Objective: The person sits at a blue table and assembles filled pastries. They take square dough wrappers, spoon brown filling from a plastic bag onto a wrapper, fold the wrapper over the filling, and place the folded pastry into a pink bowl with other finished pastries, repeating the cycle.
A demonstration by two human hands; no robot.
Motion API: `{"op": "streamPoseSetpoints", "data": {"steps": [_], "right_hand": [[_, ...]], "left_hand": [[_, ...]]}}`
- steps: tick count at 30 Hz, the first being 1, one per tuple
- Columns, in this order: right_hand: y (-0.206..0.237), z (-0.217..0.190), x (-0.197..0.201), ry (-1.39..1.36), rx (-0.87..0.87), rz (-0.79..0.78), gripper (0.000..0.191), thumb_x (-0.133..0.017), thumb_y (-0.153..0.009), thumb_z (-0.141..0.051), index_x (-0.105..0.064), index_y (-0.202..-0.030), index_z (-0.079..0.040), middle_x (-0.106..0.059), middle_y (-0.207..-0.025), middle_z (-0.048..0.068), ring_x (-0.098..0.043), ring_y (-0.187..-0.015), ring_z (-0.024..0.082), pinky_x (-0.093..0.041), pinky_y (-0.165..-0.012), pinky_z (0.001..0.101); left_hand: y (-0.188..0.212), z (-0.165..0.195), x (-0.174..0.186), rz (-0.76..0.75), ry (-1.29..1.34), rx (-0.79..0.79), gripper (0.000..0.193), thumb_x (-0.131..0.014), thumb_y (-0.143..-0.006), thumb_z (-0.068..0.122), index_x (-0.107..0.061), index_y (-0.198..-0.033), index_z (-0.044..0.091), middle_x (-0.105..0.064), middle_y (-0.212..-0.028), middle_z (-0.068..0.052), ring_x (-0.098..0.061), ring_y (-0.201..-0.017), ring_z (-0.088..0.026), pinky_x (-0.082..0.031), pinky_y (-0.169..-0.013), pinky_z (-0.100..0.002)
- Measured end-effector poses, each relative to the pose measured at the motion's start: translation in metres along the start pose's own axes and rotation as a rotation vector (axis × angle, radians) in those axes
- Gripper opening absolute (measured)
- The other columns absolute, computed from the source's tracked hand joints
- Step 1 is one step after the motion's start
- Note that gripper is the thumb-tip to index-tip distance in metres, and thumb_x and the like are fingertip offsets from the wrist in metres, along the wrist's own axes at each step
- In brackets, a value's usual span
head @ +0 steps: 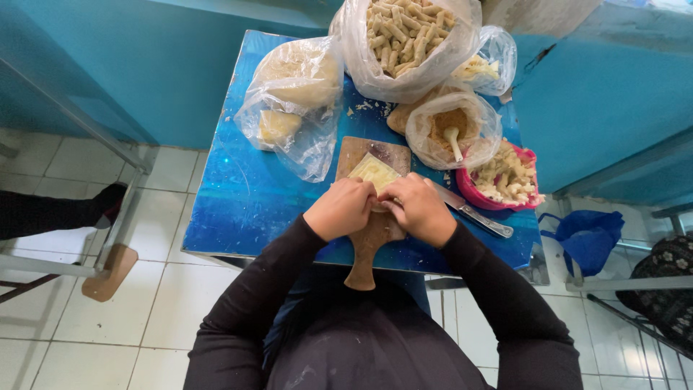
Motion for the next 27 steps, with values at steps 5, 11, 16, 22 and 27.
{"op": "streamPoseSetpoints", "data": {"steps": [5,11,16,22,27], "right_hand": [[-0.003,0.009,-0.007,-0.046,-0.017,0.018,0.006,-0.073,-0.082,-0.016,-0.076,-0.086,-0.013,-0.073,-0.088,0.005,-0.062,-0.089,0.031,-0.047,-0.078,0.0435],[-0.017,0.028,-0.008,-0.359,-0.208,-0.141,0.011,-0.076,-0.081,-0.017,-0.072,-0.084,-0.008,-0.072,-0.082,0.008,-0.069,-0.079,0.027,-0.054,-0.074,0.0402],[-0.011,0.011,-0.004,-0.155,0.052,0.058,0.009,-0.072,-0.081,-0.009,-0.068,-0.089,-0.007,-0.07,-0.091,0.01,-0.06,-0.092,0.033,-0.049,-0.082,0.0419],[0.003,-0.001,-0.002,-0.064,0.114,0.056,0.012,-0.07,-0.082,-0.009,-0.069,-0.093,-0.009,-0.068,-0.092,0.008,-0.059,-0.093,0.032,-0.044,-0.085,0.042],[-0.006,0.006,-0.003,-0.044,0.093,0.074,0.008,-0.071,-0.081,-0.009,-0.07,-0.089,-0.011,-0.068,-0.091,0.009,-0.058,-0.091,0.033,-0.046,-0.082,0.0416]], "left_hand": [[0.002,0.004,0.001,0.045,-0.002,-0.017,0.004,-0.064,-0.085,0.007,-0.064,-0.088,0.004,-0.067,-0.08,-0.018,-0.065,-0.081,-0.041,-0.05,-0.071,-0.052],[0.001,-0.004,0.007,0.141,0.085,0.047,0.01,-0.071,-0.08,0.008,-0.063,-0.085,0.007,-0.064,-0.08,-0.014,-0.064,-0.084,-0.038,-0.05,-0.072,-0.049],[0.005,0.002,0.004,0.101,0.028,-0.026,0.015,-0.062,-0.079,-0.001,-0.065,-0.09,0.009,-0.065,-0.086,-0.012,-0.063,-0.089,-0.036,-0.05,-0.077,-0.046],[0.009,0.008,0.005,0.092,-0.007,-0.042,0.007,-0.067,-0.086,0.007,-0.064,-0.093,0.006,-0.064,-0.09,-0.015,-0.061,-0.092,-0.038,-0.049,-0.08,-0.047],[0.008,0.005,0.008,0.093,0.029,0.001,0.008,-0.064,-0.087,0.005,-0.065,-0.095,0.007,-0.066,-0.092,-0.012,-0.063,-0.094,-0.037,-0.049,-0.082,-0.047]]}}
Point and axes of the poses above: each hand's wrist, its own y-axis away from the middle knuckle, its own x-axis out of the back of the hand, z = x × y, the point moved 4 cm from there along -y, towards the middle knuckle
